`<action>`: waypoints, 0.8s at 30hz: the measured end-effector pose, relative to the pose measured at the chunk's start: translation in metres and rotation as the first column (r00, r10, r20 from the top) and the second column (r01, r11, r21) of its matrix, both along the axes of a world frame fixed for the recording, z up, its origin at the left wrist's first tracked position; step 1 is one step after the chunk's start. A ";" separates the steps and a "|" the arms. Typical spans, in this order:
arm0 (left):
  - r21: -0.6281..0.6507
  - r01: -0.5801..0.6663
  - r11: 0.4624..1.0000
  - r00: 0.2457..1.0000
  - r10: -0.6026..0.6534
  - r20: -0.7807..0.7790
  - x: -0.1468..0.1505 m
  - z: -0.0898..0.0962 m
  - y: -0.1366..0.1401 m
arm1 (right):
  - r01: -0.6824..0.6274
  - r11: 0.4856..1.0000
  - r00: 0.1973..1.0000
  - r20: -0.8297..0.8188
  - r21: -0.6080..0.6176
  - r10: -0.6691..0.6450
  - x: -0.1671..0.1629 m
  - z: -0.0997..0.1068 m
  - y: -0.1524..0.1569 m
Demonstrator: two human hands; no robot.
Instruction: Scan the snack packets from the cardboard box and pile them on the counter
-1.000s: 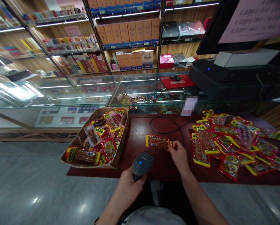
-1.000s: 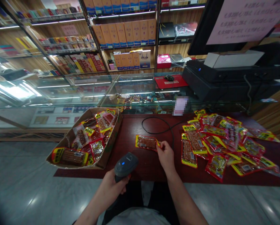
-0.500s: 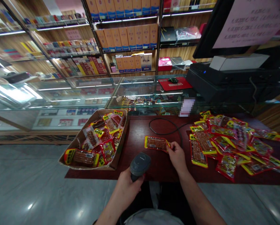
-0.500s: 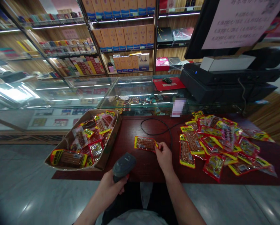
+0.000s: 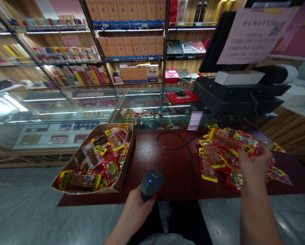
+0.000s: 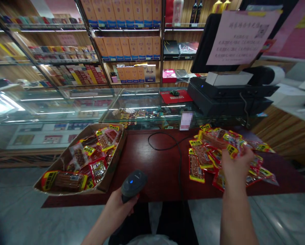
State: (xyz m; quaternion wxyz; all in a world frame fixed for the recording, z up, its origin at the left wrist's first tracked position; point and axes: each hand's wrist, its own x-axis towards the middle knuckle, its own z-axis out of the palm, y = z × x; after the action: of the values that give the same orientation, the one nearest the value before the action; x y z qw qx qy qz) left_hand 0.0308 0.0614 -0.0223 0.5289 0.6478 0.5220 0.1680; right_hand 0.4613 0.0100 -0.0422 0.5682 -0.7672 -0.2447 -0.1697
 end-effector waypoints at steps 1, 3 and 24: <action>0.006 0.003 1.000 1.000 -0.003 0.001 -0.001 0.000 0.000 | 0.073 0.996 0.993 0.096 -0.057 -0.067 -0.001 0.007 0.000; 0.016 0.002 1.000 1.000 -0.002 0.010 -0.003 0.001 -0.002 | 0.081 0.992 0.977 0.205 -0.102 -0.058 -0.023 0.019 0.011; 0.069 -0.211 0.975 0.963 0.195 0.188 -0.056 0.013 -0.025 | -0.620 -0.050 0.074 -0.122 -0.783 0.990 -0.393 0.042 0.207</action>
State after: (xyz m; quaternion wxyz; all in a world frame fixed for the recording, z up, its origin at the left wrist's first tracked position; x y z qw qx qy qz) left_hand -0.0257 0.0360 -0.0090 0.5249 0.5957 0.5277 0.3019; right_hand 0.0683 0.2168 -0.0004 0.1317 -0.4962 -0.8468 0.1394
